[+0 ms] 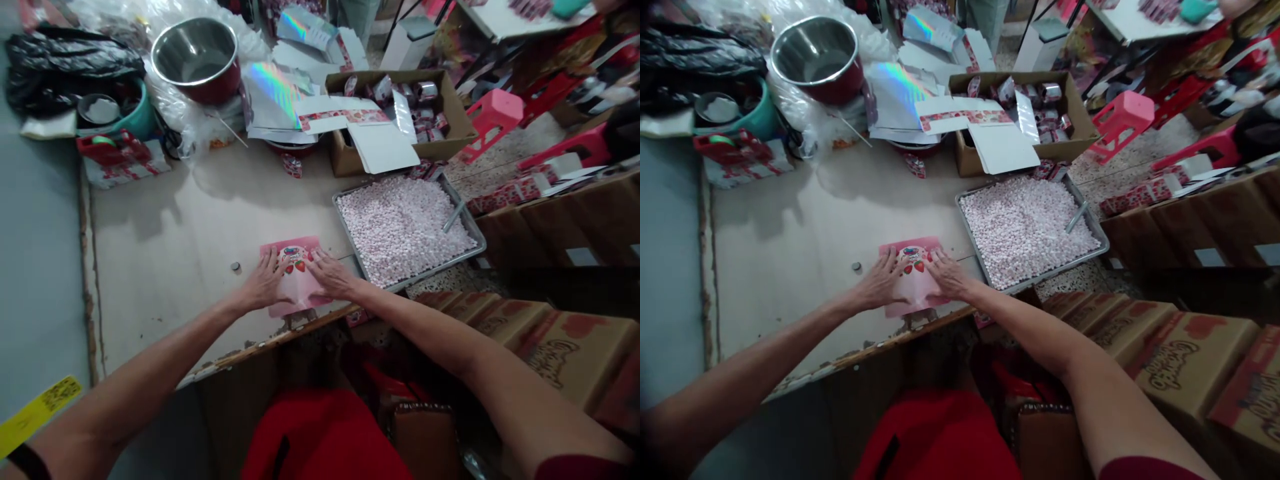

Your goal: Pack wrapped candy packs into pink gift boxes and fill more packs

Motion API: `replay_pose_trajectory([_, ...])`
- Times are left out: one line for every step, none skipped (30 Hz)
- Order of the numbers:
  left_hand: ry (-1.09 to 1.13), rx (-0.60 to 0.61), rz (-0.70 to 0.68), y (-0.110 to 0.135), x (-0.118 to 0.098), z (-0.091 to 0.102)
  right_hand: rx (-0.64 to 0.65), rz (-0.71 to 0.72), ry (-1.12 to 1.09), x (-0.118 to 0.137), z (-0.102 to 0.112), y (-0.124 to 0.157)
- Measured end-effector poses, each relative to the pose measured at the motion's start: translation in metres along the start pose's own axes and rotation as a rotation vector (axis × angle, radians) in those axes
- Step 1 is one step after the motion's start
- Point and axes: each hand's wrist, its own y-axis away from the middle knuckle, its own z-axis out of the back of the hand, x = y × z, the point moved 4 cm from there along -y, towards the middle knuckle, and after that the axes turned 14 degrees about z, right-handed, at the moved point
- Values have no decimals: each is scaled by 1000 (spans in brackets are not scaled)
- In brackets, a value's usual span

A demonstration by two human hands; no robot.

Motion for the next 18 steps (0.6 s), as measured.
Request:
replay_pose_trajectory([-6, -46, 32, 4, -8, -9, 5, -23, 28, 6, -5, -2])
replay_pose_trajectory([-14, -84, 50, 7, -14, -16, 19, -43, 60, 11, -9, -5])
replay_pose_trajectory([-20, -107, 57, 9, -18, -20, 38, -66, 87, 15, -12, -10])
replay_pose_trajectory([-23, -115, 55, 9, -21, -22, 56, -96, 106, 19, -13, -16])
replay_pose_trajectory([-19, -114, 54, 8, -22, -22, 66, -130, 114, 23, -14, -22])
replay_pose_trajectory([-10, -103, 56, 5, -21, -18, 67, -162, 114, 27, -14, -28])
replay_pose_trajectory([6, -88, 69, 3, -18, -14, 62, -187, 110, 31, -14, -35])
replay_pose_trajectory([32, -74, 94, 1, -15, -8, 50, -202, 108, 35, -14, -41])
replay_pose_trajectory([71, -67, 126, 2, -11, -3, 40, -206, 106, 38, -15, -46])
replay_pose_trajectory([127, -78, 164, 5, -7, 0, 32, -198, 105, 42, -15, -50])
replay_pose_trajectory([204, -119, 209, 13, -4, 1, 27, -183, 104, 44, -16, -53])
replay_pose_trajectory([302, -198, 276, 26, -2, 0, 28, -169, 106, 46, -17, -55])
replay_pose_trajectory([419, -318, 382, 43, -1, -5, 37, -155, 112, 46, -17, -57])
replay_pose_trajectory([541, -463, 532, 64, -3, -14, 54, -141, 124, 45, -15, -57])
replay_pose_trajectory([657, -601, 714, 87, -7, -28, 78, -127, 139, 43, -12, -58])
replay_pose_trajectory([762, -697, 894, 108, -16, -45, 103, -111, 151, 39, -6, -58])
replay_pose_trajectory([854, -731, 1036, 124, -29, -64, 128, -91, 150, 35, 1, -59])
replay_pose_trajectory([932, -703, 1107, 131, -45, -81, 145, -67, 133, 30, 9, -61])
